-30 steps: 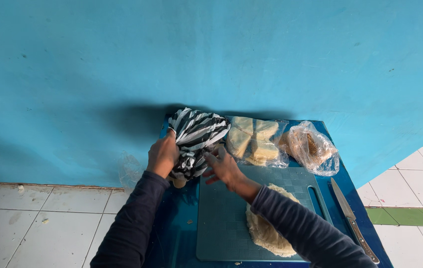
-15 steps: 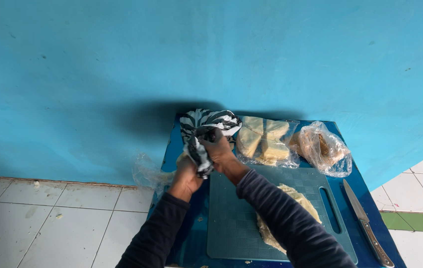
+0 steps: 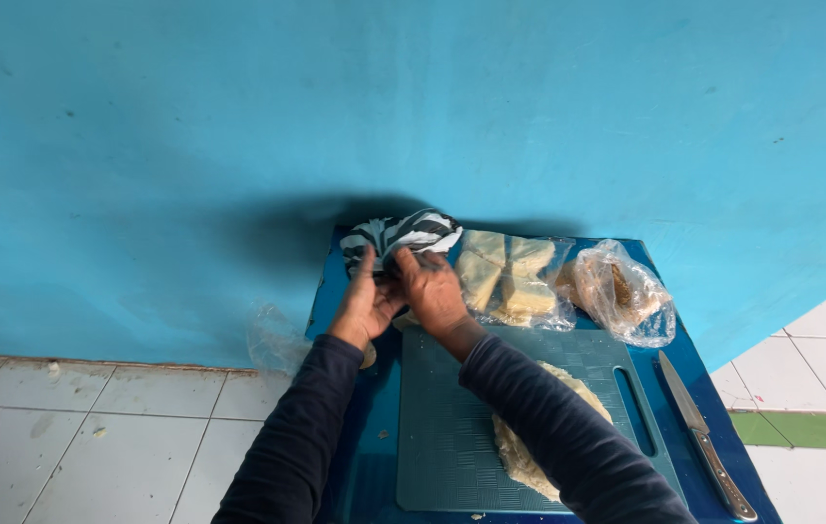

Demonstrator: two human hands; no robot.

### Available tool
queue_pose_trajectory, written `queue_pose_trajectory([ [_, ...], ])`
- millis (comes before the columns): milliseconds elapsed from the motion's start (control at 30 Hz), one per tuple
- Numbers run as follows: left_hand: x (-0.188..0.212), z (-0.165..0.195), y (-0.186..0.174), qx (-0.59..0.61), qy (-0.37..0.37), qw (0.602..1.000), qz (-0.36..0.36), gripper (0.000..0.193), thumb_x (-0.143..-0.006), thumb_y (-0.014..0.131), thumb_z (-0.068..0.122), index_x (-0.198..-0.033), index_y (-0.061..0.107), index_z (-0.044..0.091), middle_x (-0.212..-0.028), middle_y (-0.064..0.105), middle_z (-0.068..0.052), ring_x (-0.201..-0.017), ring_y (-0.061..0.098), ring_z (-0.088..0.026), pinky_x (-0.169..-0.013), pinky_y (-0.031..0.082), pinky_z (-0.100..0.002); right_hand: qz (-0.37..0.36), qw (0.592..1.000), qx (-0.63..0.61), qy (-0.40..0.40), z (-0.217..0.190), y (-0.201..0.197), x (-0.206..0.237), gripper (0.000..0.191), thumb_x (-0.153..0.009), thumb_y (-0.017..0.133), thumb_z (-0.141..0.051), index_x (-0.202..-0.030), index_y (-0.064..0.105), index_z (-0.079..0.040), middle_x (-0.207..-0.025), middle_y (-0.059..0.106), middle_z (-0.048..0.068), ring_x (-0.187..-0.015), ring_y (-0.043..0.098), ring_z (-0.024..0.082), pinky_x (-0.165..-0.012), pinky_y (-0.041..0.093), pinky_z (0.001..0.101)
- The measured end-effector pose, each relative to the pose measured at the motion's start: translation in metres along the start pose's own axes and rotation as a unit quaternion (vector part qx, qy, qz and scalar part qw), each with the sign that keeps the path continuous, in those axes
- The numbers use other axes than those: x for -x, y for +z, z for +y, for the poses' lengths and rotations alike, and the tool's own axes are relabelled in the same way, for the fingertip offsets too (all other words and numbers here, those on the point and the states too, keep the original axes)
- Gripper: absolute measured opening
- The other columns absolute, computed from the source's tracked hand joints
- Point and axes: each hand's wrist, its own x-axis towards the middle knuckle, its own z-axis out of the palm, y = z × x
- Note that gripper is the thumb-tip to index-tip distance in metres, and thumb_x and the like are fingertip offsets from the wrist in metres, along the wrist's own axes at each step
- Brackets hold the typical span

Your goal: The person sits at a small blue table and peels thin outer skin layers off pieces of dough by hand, one piece at a time. They set the peeled round dough discs on a cutting board and place the removed skins aside while working through the dough pieces.

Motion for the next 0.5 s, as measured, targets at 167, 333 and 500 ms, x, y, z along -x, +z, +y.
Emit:
queue_pose_trajectory([
  [167, -0.018, 0.006, 0.008, -0.056, 0.079, 0.995, -0.006, 0.027, -0.088, 0.077, 0.008, -0.11, 0.062, -0.001, -0.098, 0.069, -0.011, -0.082, 0.067, -0.02, -0.066, 0.056, -0.034, -0.08, 0.99, -0.112, 0.011, 0.005, 0.006, 0.016, 0.039, -0.101, 0.064, -0.013, -0.137, 0.054, -0.001, -0.114, 0.07, 0.021, -0.105, 0.071, 0.033, -0.091, 0.055, 0.0383],
  [333, -0.027, 0.019, 0.019, -0.176, 0.145, 0.974, -0.007, 0.048, -0.078, 0.069, -0.007, -0.12, 0.055, 0.011, -0.108, 0.067, -0.007, -0.09, 0.066, -0.019, -0.068, 0.052, -0.034, -0.105, 0.987, 0.019, -0.122, 0.033, -0.005, 0.02, 0.041, -0.094, 0.062, -0.013, -0.134, 0.058, -0.006, -0.128, 0.065, 0.016, -0.124, 0.061, 0.03, -0.112, 0.04, 0.0502],
  [500, -0.029, 0.026, 0.018, -0.397, 0.203, 0.891, -0.091, 0.052, -0.077, 0.072, -0.009, -0.124, 0.056, 0.006, -0.122, 0.069, -0.009, -0.108, 0.066, -0.018, -0.092, 0.054, -0.033, -0.191, 0.971, 0.098, -0.102, 0.056, -0.011, 0.025, 0.048, -0.097, 0.052, -0.014, -0.144, 0.055, -0.009, -0.136, 0.062, 0.012, -0.131, 0.056, 0.026, -0.12, 0.021, 0.0595],
])
